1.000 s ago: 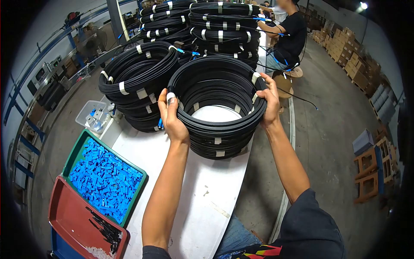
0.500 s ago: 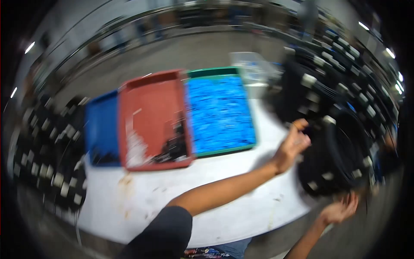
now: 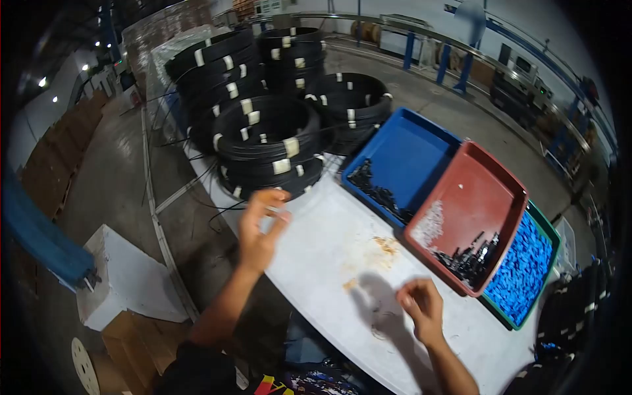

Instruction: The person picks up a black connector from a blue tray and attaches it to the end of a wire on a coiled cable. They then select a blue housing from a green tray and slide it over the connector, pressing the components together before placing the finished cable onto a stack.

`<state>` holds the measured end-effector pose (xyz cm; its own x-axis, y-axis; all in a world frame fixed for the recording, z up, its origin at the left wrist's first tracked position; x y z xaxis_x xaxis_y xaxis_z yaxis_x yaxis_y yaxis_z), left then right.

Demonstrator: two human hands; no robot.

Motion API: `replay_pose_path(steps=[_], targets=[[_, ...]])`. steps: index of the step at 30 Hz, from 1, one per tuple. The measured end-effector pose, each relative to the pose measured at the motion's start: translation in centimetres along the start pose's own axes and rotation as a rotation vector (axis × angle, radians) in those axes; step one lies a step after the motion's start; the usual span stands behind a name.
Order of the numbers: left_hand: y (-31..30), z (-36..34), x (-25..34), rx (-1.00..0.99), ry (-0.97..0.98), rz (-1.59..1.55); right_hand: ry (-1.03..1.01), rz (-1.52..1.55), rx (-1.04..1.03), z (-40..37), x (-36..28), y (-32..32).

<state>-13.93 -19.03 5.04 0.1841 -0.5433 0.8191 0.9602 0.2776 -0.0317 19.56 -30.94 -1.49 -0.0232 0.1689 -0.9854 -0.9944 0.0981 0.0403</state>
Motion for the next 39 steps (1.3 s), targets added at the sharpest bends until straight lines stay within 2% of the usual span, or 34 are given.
replay_pose_path(steps=[1,2,3,6,7,9,11,15,17,19,21,22,23,27,29,30,31,33,35,36,37,38,39], targets=[[-3.2,1.1,-1.5,0.13,-0.048,-0.038,0.005,0.035,-0.03,3.0,0.5,2.6],[-6.1,2.4,-3.0,0.197,-0.049,-0.032,-0.072,0.078,-0.044,6.6,1.5,5.0],[-8.1,3.8,-4.3,0.285,-0.072,-0.054,0.007,0.121,-0.007,9.8,2.1,7.3],[-11.9,9.2,-8.4,0.392,-0.143,-0.007,-0.094,0.181,0.109,19.9,3.2,13.8],[-12.8,11.1,-9.3,0.436,-0.186,-0.011,-0.034,0.183,0.193,22.5,2.8,15.8],[-13.9,14.8,-10.9,0.398,-0.28,-0.065,0.101,0.235,0.247,27.1,1.9,19.4],[-14.4,18.4,-13.3,0.359,-0.319,-0.057,0.071,0.161,0.287,30.1,0.4,22.4],[-12.3,21.6,-13.9,0.282,-0.432,-0.153,0.289,-0.396,0.425,31.7,-0.9,25.4],[-11.6,23.0,-14.4,0.209,-0.432,-0.111,0.29,-0.378,0.459,32.7,0.0,25.5],[-11.3,22.9,-13.7,0.209,-0.47,-0.06,0.214,-0.346,0.38,33.0,-0.2,25.3],[-11.3,22.9,-13.2,0.186,-0.439,-0.047,0.195,-0.335,0.389,33.2,0.1,25.2],[-11.3,22.8,-12.7,0.237,-0.358,-0.059,0.139,-0.282,0.367,33.7,0.7,25.2],[-11.4,22.2,-12.4,0.227,-0.356,-0.057,0.083,-0.227,0.347,34.2,1.2,25.2],[-11.4,17.4,-5.5,0.347,-0.048,-0.193,-0.137,-0.218,0.292,32.3,-0.6,23.8],[-11.5,14.0,-2.5,0.415,0.084,-0.187,-0.099,-0.036,0.215,30.2,-1.8,22.4],[-11.0,11.9,-0.3,0.43,0.11,-0.239,-0.186,0.074,0.167,28.5,-3.3,21.8],[-10.4,9.7,1.2,0.445,0.137,-0.295,-0.093,0.192,0.065,25.4,-5.9,21.2],[-11.3,5.3,1.5,0.406,0.197,-0.436,-0.203,0.312,-0.028,21.6,-7.8,18.8],[-11.8,1.7,1.2,0.471,0.016,-0.797,-0.132,0.425,-0.094,17.7,-7.8,16.1],[-12.0,0.1,-0.5,0.464,-0.055,-0.766,-0.133,0.374,-0.121,15.7,-7.4,14.4],[-10.8,-2.6,0.2,0.388,-0.041,-0.413,-0.227,0.27,-0.108,13.7,-6.4,12.9],[-9.0,-5.5,1.0,0.298,-0.013,-0.062,-0.197,0.175,-0.104,11.9,-5.9,11.1],[-7.7,-8.6,0.8,0.251,-0.229,-0.08,-0.164,0.087,-0.087,10.1,-5.3,9.0]])
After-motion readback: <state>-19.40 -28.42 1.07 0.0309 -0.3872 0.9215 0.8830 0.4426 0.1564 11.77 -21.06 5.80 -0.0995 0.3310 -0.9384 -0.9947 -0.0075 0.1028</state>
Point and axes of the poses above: each hand's wrist, its own z-axis towards the middle knuckle, its own y-axis out of the palm, x = y × z, the point moved 5 cm from there along z, towards the middle knuckle, and after that the axes turned 8 degrees about x, right-handed, at the moved point
